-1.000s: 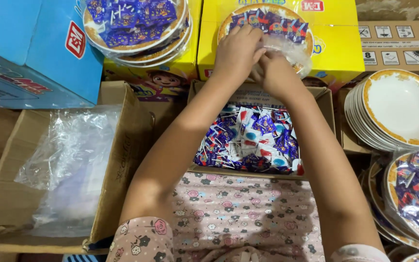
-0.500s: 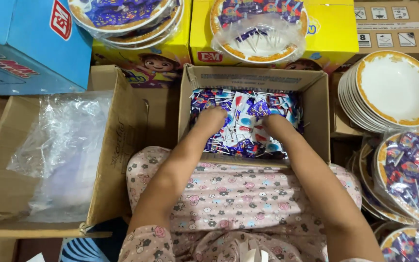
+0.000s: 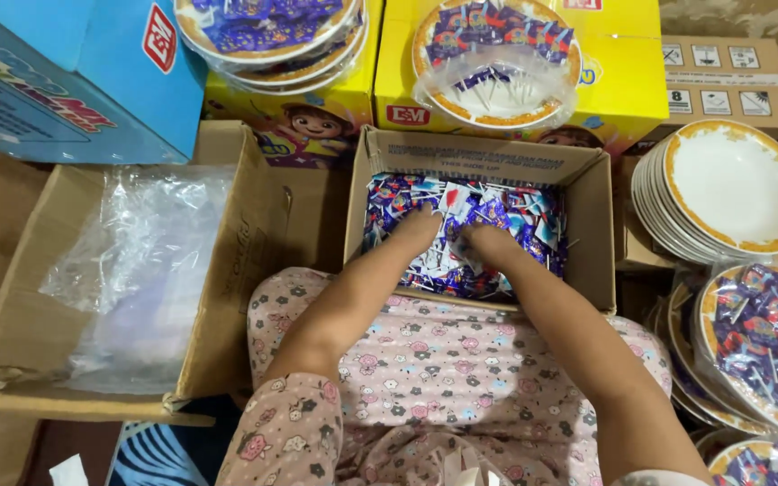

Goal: Pack small packets and plates into cardboard boxes for storage or shipping

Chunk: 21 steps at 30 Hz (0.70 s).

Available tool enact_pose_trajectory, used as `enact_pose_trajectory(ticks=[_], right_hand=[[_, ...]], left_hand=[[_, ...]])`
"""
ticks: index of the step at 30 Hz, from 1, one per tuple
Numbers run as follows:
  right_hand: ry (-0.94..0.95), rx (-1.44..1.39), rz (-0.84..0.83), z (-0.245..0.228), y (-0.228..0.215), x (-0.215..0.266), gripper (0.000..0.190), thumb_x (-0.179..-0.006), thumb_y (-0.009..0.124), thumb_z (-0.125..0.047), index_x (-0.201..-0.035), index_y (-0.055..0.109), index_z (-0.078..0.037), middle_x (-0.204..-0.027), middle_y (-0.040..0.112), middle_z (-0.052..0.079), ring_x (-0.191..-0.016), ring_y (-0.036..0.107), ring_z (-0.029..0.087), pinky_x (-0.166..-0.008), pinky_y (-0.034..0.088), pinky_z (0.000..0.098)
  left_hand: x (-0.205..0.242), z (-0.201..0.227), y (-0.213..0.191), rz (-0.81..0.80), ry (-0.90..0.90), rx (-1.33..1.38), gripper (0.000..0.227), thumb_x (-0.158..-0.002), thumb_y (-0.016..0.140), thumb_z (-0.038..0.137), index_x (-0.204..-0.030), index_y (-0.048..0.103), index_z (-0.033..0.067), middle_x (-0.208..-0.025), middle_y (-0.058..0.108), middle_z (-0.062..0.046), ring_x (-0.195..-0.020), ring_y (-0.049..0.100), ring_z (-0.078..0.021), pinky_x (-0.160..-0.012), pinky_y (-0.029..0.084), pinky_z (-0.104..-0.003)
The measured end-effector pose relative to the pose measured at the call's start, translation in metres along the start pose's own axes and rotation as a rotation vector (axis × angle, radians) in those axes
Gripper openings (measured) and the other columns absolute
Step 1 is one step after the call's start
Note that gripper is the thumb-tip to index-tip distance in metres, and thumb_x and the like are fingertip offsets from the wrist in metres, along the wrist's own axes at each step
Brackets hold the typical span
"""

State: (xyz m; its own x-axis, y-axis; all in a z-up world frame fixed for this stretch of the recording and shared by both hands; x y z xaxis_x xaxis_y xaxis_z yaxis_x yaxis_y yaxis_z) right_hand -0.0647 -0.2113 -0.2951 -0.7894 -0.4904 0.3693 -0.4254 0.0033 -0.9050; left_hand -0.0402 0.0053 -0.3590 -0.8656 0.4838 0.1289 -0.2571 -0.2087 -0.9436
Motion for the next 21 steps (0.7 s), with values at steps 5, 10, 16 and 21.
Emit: enact_pose_trajectory(ticks=[5, 10, 16, 21], right_hand=[[-0.047, -0.164, 0.011, -0.025, -0.037, 0.020, 0.048, -0.084, 0.074, -0.023, -0.129, 0.058, -0.014, -0.119, 0.068, 0.023, -0.113, 0.068, 0.045, -0.097, 0.055, 0.0546], [-0.115, -0.253, 0.220, -0.015, -0.056, 0.034, 0.030, -0.082, 0.074, -0.017, -0.111, 0.076, -0.009, -0.107, 0.075, 0.023, -0.107, 0.070, 0.044, -0.093, 0.057, 0.0535], [-0.030, -0.355, 0.384, 0.005, -0.053, 0.040, 0.029, -0.082, 0.070, -0.021, -0.109, 0.076, -0.012, -0.099, 0.074, 0.020, -0.103, 0.069, 0.041, -0.093, 0.054, 0.0512], [-0.187, -0.480, 0.499, -0.020, -0.087, 0.059, 0.029, -0.080, 0.073, -0.016, -0.109, 0.072, -0.011, -0.097, 0.073, 0.021, -0.104, 0.067, 0.044, -0.094, 0.052, 0.0534]], left_hand=[[-0.002, 0.021, -0.039, -0.054, 0.000, 0.033, 0.053, -0.082, 0.075, 0.005, -0.131, 0.056, 0.0014, -0.126, 0.058, -0.022, -0.105, 0.070, -0.0456, -0.089, 0.059, -0.059], [0.008, 0.022, -0.034, -0.191, -0.074, -0.010, 0.037, -0.079, 0.081, 0.020, -0.112, 0.073, 0.0051, -0.112, 0.071, -0.016, -0.108, 0.072, -0.0404, -0.088, 0.060, -0.056], [0.025, 0.038, -0.059, -0.061, -0.012, 0.046, 0.037, -0.075, 0.078, 0.017, -0.111, 0.073, 0.0080, -0.112, 0.071, -0.016, -0.113, 0.068, -0.0426, -0.094, 0.058, -0.057], [0.023, 0.037, -0.058, -0.143, -0.009, -0.034, 0.031, -0.076, 0.080, 0.019, -0.105, 0.078, 0.0097, -0.106, 0.076, -0.016, -0.109, 0.071, -0.0415, -0.089, 0.059, -0.057]])
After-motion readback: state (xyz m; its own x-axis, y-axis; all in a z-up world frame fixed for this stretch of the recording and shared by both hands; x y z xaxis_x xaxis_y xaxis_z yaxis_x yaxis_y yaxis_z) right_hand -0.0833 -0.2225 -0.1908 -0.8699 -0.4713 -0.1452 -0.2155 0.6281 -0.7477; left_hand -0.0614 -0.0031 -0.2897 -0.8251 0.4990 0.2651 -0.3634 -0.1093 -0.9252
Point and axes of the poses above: each hand's wrist, its own x-axis away from the middle knuckle, its own y-axis out of the palm, z = x × y, the point moved 1 cm from there along -x, towards the middle knuckle
